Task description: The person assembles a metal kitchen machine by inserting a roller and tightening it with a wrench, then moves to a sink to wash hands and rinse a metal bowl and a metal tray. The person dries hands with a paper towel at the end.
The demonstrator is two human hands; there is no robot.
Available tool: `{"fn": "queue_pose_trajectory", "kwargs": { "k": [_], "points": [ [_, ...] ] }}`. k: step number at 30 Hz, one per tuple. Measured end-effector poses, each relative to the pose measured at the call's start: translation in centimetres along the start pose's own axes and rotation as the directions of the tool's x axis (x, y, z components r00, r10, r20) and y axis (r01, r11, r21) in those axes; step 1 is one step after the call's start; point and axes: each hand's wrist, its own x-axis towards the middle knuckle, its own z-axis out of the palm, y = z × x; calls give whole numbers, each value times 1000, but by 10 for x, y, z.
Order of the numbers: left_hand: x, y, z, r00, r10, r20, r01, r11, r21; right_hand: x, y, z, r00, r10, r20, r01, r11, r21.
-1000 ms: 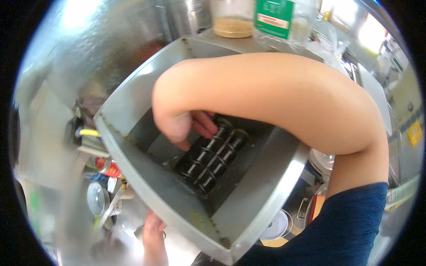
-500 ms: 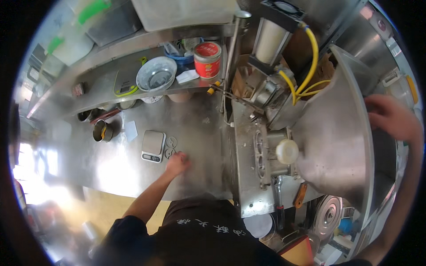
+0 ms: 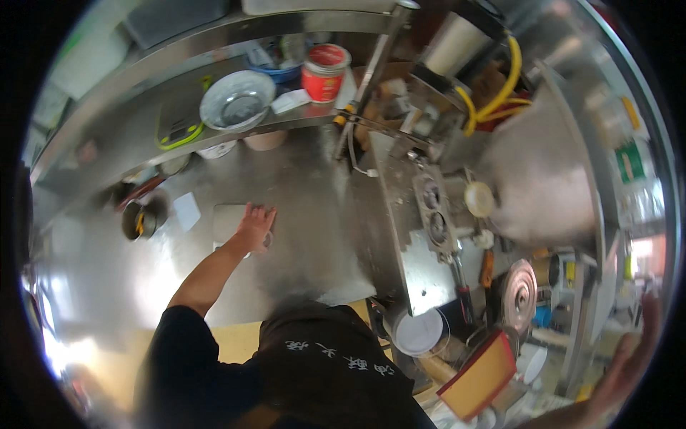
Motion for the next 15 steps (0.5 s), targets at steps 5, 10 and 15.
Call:
{"fn": "queue_pose_trajectory", "kwargs": {
  "k": [5, 10, 15],
  "points": [
    [-5, 6, -20, 997, 33, 70, -31, 999, -22, -98, -80, 39, 987, -46, -151, 115, 865, 488],
    [-26, 18, -62, 995, 24, 98, 83, 363, -928, -123, -176, 104, 963, -23, 268, -202, 596, 777],
    [-93, 86, -120, 731, 526, -435, 295, -818, -494, -132, -270, 185, 914, -267, 306, -141, 498, 856]
  ]
}}
